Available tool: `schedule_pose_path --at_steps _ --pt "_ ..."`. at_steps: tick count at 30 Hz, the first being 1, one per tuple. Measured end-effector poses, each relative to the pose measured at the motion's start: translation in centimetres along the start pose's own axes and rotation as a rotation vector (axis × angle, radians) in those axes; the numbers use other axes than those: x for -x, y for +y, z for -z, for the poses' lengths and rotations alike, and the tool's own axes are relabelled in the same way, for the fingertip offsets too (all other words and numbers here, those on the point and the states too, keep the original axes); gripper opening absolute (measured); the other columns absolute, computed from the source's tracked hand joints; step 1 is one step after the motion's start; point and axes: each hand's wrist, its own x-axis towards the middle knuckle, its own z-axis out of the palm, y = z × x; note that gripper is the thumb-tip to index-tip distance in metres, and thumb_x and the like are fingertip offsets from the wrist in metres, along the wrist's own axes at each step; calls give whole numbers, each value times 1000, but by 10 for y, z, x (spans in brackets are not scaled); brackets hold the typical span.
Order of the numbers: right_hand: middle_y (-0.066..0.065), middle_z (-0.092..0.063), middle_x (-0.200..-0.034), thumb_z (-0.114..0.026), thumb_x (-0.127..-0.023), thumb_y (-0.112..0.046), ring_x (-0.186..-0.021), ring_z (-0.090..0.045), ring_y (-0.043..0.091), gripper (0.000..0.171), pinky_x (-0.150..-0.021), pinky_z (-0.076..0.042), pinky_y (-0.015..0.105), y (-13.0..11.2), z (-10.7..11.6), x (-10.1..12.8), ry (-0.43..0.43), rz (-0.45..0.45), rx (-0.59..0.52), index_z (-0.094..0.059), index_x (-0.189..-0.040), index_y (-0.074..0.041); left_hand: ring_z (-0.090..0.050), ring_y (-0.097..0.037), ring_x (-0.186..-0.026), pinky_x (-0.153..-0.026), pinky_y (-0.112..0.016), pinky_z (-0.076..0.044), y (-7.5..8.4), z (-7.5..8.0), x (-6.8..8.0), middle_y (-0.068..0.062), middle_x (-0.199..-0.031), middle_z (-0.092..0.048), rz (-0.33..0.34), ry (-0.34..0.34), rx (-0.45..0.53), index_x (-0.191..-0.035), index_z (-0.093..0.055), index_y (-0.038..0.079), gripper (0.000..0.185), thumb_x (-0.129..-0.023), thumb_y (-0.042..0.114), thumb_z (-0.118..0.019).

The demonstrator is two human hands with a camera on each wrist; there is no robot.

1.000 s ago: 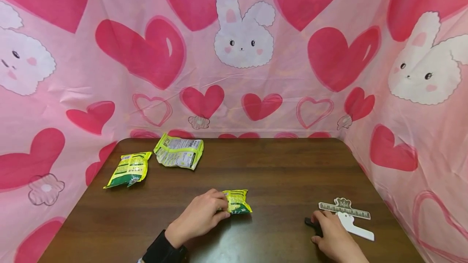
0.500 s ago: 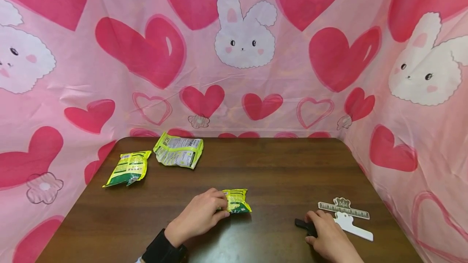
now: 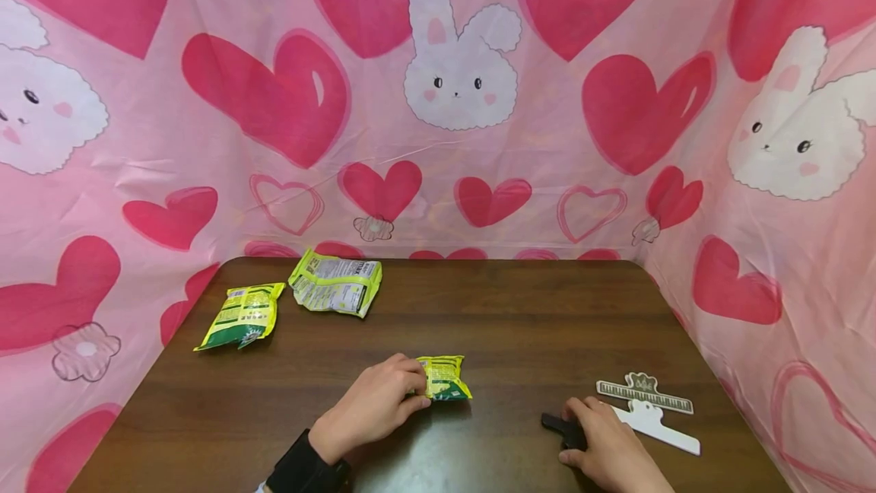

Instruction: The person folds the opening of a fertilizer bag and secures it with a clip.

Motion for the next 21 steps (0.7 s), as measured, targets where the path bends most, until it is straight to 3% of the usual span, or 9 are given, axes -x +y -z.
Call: schedule_pose_path --at_steps 3,7,13,21 --pt "-8 -59 -99 -100 -68 -29 -94 -59 19 47 -76 -51 45 -3 -2 0 17 44 2 -64 -99 -23 -57 -10 -99 -78 -31 -52 0 1 0 14 -102 -66 -3 8 -4 -90 -74 26 9 -97 24 -79" --pt "-6 -60 -101 -95 -75 -31 -94 -58 19 42 -76 -51 45 -5 -3 -3 -8 103 -4 -65 -103 -21 -57 -10 -100 -78 -31 -53 1 2 1 14 -102 -66 -11 18 -7 -90 -74 26 9 -97 24 -79" --pt "-4 -60 -100 -85 -89 -38 -92 -57 18 34 -76 -51 45 -15 -4 -5 -75 108 -78 -66 -108 -18 -57 -10 -99 -79 -31 -52 1 2 0 14 -102 -66 -7 14 -5 -90 -74 26 9 -97 24 -79" --pt "-12 -64 -88 -72 -102 -28 -79 -60 5 14 -68 -51 36 -29 -7 -7 2 118 -159 -66 -108 -17 -57 -10 -100 -79 -31 -53 0 0 1 14 -102 -65 -3 12 -1 -90 -73 26 10 -96 23 -80"
